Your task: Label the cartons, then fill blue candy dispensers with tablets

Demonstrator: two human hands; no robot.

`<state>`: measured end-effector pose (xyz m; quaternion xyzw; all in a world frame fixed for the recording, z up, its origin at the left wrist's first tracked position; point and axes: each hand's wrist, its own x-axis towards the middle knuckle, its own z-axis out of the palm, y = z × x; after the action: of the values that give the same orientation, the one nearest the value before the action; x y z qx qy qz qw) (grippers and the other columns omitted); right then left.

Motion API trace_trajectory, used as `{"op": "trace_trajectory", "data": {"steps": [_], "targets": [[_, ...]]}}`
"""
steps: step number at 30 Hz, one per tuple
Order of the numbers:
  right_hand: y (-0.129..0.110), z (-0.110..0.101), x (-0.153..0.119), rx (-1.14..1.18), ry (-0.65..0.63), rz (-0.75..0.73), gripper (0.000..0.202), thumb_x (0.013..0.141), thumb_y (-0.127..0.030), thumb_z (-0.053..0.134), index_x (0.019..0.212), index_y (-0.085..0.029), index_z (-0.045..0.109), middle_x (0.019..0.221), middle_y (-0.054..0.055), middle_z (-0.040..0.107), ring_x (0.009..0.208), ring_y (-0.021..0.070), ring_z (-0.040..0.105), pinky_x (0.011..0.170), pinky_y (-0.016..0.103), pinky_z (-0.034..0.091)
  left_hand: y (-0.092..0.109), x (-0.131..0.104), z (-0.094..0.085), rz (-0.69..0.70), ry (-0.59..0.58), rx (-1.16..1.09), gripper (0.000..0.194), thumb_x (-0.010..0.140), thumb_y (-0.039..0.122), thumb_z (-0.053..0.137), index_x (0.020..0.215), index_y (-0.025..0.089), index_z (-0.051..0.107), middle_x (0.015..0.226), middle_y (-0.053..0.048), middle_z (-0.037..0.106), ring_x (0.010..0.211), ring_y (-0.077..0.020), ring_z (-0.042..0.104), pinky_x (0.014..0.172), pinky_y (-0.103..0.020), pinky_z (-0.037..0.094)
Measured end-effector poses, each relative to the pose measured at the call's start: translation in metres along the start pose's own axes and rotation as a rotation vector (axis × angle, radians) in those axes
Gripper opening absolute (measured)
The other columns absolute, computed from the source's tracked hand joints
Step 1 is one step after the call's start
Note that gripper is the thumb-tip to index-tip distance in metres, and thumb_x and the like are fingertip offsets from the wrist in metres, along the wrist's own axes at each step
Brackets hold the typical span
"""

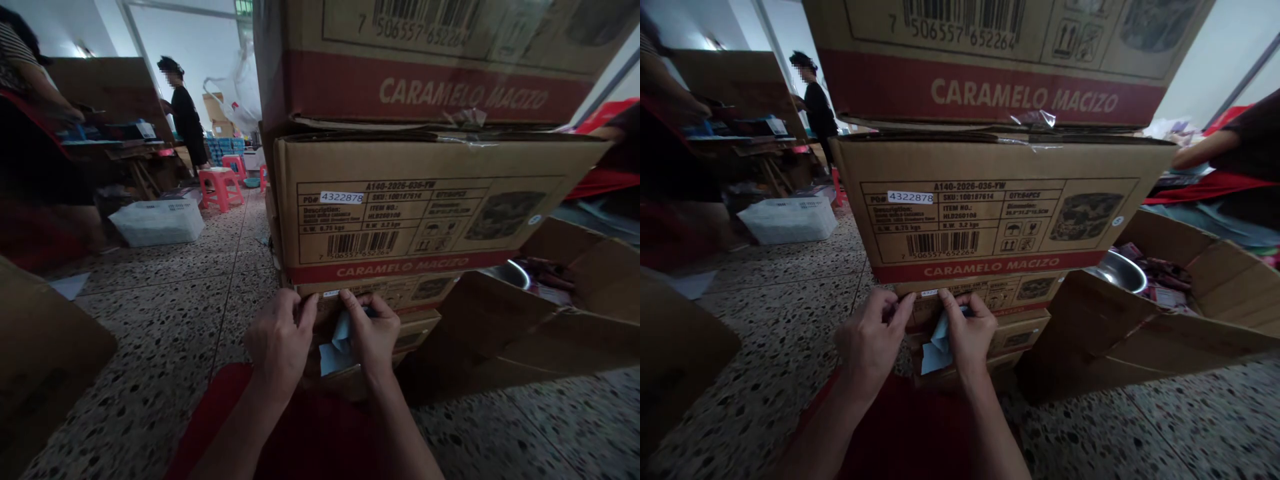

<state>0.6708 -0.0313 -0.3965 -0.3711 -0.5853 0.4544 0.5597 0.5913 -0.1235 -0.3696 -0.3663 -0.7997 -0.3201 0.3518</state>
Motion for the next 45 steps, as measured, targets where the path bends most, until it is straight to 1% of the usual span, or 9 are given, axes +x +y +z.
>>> {"op": "trace_trajectory", "data": {"steps": [5,12,16,19,21,25,30,37,45], "targets": [[0.001,-0.004,0.003,0.034,-0.005,0.002,0.04,0.067,-0.051,0.07,0.053,-0.018,0.053,0.049,-0.004,0.042,0.048,0.0088,0.036,0.046,0.022,0.033,0.006,0.001,0.017,-0.189,0.023,-0.124,0.059,0.065,0.066,0.063,0.092,0.015,0.051,0.079,-0.008,0.064,0.07,-0.0213,0.062,0.054,-0.028,0.04],[0.01,-0.028,-0.007,0.189,-0.036,0.221,0.041,0.068,-0.053,0.067,0.057,-0.018,0.05,0.048,-0.006,0.042,0.044,0.0074,0.035,0.044,0.021,0.031,-0.017,-0.031,0.001,0.043,-0.012,-0.532,0.01,0.084,0.028,0.056,0.088,0.019,0.056,0.08,-0.003,0.064,0.075,-0.0131,0.061,0.071,-0.025,0.048],[0.012,-0.037,-0.031,0.207,-0.158,0.244,0.041,0.07,-0.054,0.066,0.058,-0.017,0.052,0.052,-0.005,0.046,0.048,0.0075,0.038,0.046,0.02,0.034,-0.007,-0.055,-0.006,-0.051,-0.584,-0.89,0.031,0.085,0.037,0.052,0.11,0.019,0.055,0.106,-0.008,0.064,0.096,-0.0173,0.061,0.079,-0.029,0.05],[0.021,-0.04,-0.046,0.267,-0.179,0.377,0.045,0.07,-0.06,0.064,0.059,-0.017,0.054,0.05,-0.005,0.045,0.044,0.0072,0.037,0.041,0.02,0.033,-0.004,-0.064,0.004,-0.281,-1.038,-1.106,0.024,0.084,0.04,0.052,0.094,0.019,0.058,0.086,-0.004,0.066,0.077,-0.015,0.062,0.066,-0.024,0.049],[0.032,-0.043,-0.054,0.355,-0.189,0.565,0.049,0.068,-0.065,0.06,0.062,-0.017,0.056,0.047,-0.004,0.046,0.04,0.0076,0.038,0.037,0.02,0.032,-0.009,-0.068,0.013,-0.373,-1.175,-1.145,0.021,0.082,0.039,0.054,0.079,0.018,0.057,0.07,0.0,0.061,0.063,-0.0119,0.057,0.057,-0.021,0.045],[0.054,-0.052,-0.069,0.509,-0.337,0.865,0.045,0.065,-0.06,0.066,0.071,-0.017,0.06,0.051,-0.002,0.053,0.038,0.0092,0.044,0.031,0.019,0.032,-0.028,-0.071,0.028,-0.306,-1.178,-1.045,0.022,0.082,0.037,0.052,0.074,0.018,0.057,0.063,0.002,0.057,0.058,-0.0103,0.052,0.054,-0.02,0.041],[0.069,-0.061,-0.088,0.461,-0.396,0.877,0.034,0.062,-0.044,0.075,0.072,-0.016,0.058,0.05,-0.002,0.058,0.037,0.0068,0.044,0.032,0.015,0.034,-0.039,-0.08,0.038,-0.088,-1.098,-0.842,0.017,0.085,0.03,0.049,0.075,0.019,0.058,0.065,0.003,0.06,0.06,-0.0102,0.056,0.058,-0.02,0.043],[0.071,-0.058,-0.102,0.279,-0.199,0.801,0.034,0.064,-0.047,0.071,0.071,-0.018,0.057,0.048,-0.006,0.052,0.034,0.0053,0.038,0.031,0.016,0.027,-0.033,-0.118,0.038,0.182,-0.599,-0.707,0.012,0.086,0.025,0.054,0.087,0.021,0.065,0.088,-0.004,0.063,0.083,-0.0154,0.059,0.08,-0.03,0.047],[0.071,-0.065,-0.115,0.075,-0.3,0.453,0.027,0.078,-0.044,0.061,0.072,-0.017,0.063,0.062,-0.002,0.053,0.056,0.0096,0.044,0.053,0.021,0.037,-0.035,-0.113,0.041,-0.044,-0.95,-0.966,0.011,0.083,0.023,0.056,0.08,0.018,0.066,0.078,-0.001,0.063,0.073,-0.0112,0.061,0.068,-0.022,0.049]]}}
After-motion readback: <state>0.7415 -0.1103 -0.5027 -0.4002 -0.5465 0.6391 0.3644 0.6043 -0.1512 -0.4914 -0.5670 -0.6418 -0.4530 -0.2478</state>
